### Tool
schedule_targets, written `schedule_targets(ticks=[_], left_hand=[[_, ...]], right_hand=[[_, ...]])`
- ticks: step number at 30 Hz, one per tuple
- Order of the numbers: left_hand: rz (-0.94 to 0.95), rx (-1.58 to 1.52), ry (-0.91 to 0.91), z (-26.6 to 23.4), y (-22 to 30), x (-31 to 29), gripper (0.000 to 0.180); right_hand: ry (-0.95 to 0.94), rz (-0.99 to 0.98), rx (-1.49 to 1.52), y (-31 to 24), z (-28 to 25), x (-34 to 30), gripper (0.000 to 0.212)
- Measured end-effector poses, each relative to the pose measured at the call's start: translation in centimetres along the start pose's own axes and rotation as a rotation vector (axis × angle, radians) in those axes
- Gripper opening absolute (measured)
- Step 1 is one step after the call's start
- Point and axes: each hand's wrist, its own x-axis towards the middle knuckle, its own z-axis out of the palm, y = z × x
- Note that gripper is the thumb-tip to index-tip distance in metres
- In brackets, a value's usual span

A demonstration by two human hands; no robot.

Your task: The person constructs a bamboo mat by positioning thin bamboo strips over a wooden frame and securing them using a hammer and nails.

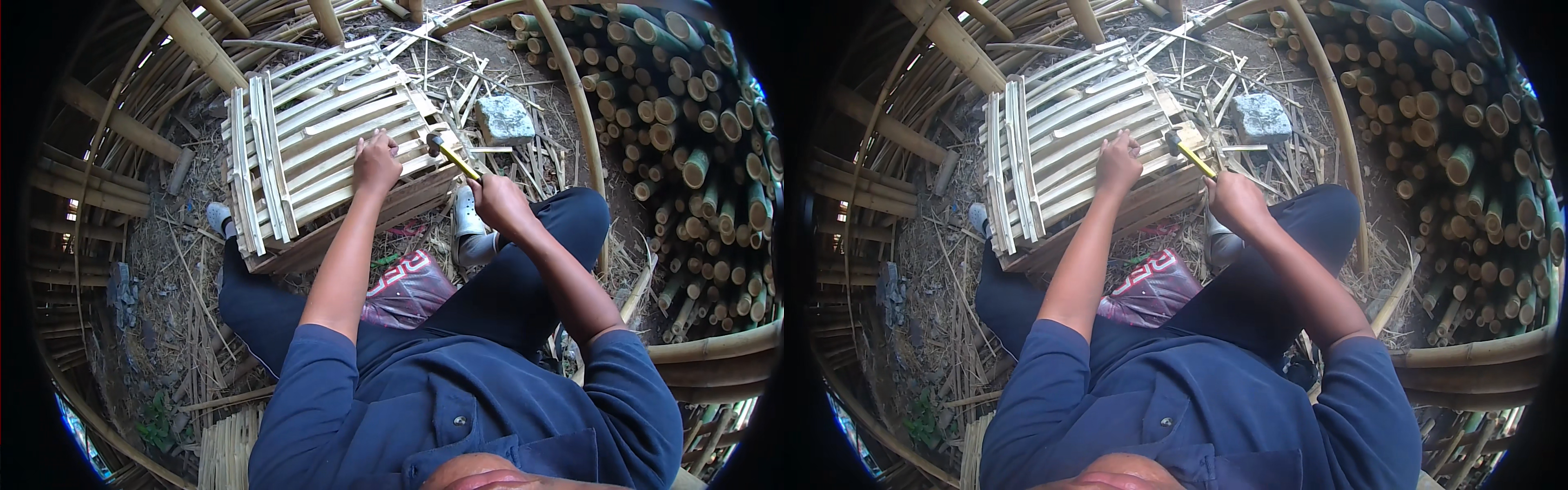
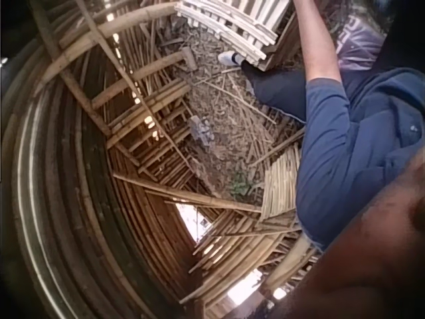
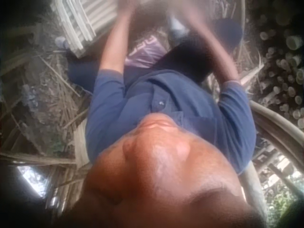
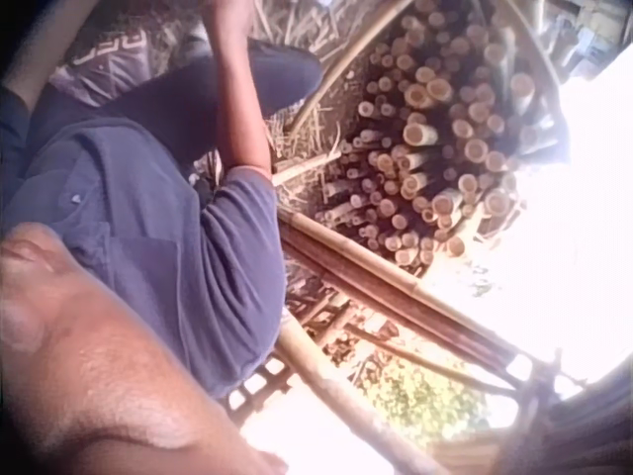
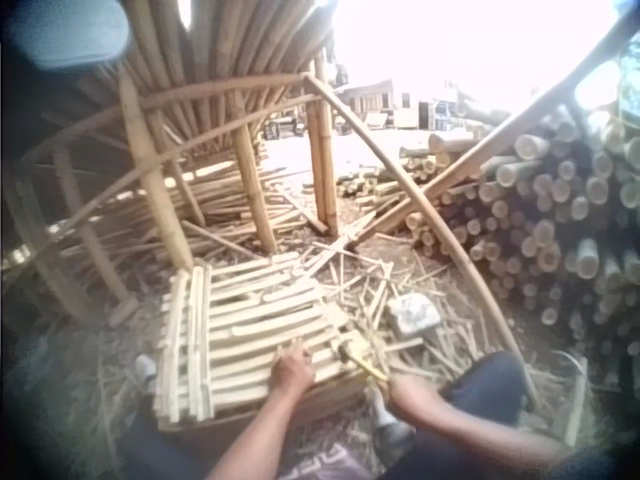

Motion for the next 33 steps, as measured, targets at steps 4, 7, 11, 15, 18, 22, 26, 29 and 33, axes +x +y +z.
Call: schedule_targets(ticks=[4, 7, 11, 15, 18, 22, 26, 29, 33], left_hand=[[0.007, 0.002, 0.040, -0.3, -1.3, -0.3, 0.012], [0.028, 0.025, 0.049, -0.5, -1.0, -0.2, 0.010], [0.015, -0.012, 0.040, 0.4, -0.1, 0.0, 0.009], [0.039, 0.016, 0.066, 0.1, -0.8, -0.3, 0.010], [0.021, 0.010, 0.060, -0.3, -1.0, -0.4, 0.010], [0.014, -0.024, 0.051, 0.4, 0.0, 0.1, 0.009], [0.000, -0.024, 0.043, 0.2, -0.5, -0.2, 0.008], [0.015, -0.028, 0.083, -0.2, -1.0, -0.4, 0.009], [0.002, -0.037, 0.076, -0.4, -0.6, -0.3, 0.009]], right_hand=[[0.206, -0.063, 0.153, -3.3, -2.9, -1.1, 0.043], [0.224, 0.024, 0.198, -4.1, -2.3, -1.7, 0.042], [-0.005, 0.069, 0.036, -1.0, 2.3, -0.9, 0.041], [0.175, 0.052, 0.122, -2.9, -0.8, -1.6, 0.042], [0.299, 0.058, 0.208, -4.7, -2.1, -2.2, 0.041], [0.074, 0.166, 0.064, -1.0, 3.9, -1.7, 0.040], [0.070, 0.081, 0.074, -1.7, 2.2, -1.4, 0.042], [0.304, 0.011, 0.164, -3.6, -0.6, -1.5, 0.038], [0.394, 0.026, 0.204, -3.8, 1.1, -1.6, 0.035]])
